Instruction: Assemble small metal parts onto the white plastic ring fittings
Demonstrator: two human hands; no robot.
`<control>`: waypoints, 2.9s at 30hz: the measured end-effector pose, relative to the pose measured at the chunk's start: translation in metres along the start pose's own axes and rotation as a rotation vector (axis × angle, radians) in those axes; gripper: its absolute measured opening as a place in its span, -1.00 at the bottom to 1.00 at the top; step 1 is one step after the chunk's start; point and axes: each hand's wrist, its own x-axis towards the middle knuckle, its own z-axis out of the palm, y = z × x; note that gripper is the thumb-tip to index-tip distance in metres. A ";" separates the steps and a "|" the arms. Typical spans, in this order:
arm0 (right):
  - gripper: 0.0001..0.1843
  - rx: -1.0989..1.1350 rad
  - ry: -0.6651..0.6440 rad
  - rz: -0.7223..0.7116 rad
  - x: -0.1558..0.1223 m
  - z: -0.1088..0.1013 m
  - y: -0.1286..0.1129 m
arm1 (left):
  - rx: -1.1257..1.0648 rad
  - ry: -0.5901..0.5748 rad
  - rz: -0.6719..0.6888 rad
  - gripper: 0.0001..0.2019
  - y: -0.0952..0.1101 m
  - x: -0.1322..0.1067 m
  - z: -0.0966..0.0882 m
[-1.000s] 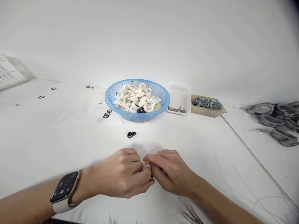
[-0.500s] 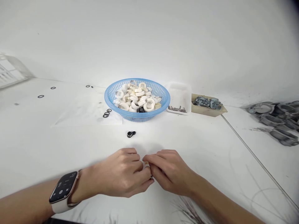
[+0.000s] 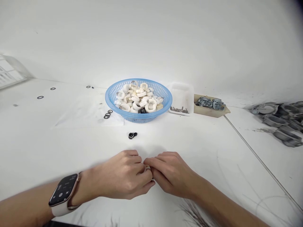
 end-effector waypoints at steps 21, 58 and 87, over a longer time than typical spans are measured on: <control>-0.81 -0.041 -0.016 0.002 0.000 -0.002 -0.001 | 0.003 -0.024 -0.003 -0.80 0.000 -0.003 0.002; -0.82 -0.112 -0.150 0.037 -0.001 -0.004 -0.004 | -0.009 -0.059 -0.013 -0.78 0.002 0.002 0.000; -0.86 -0.140 -0.251 0.048 0.000 -0.009 -0.009 | -0.007 -0.115 -0.021 -0.82 0.004 0.001 -0.001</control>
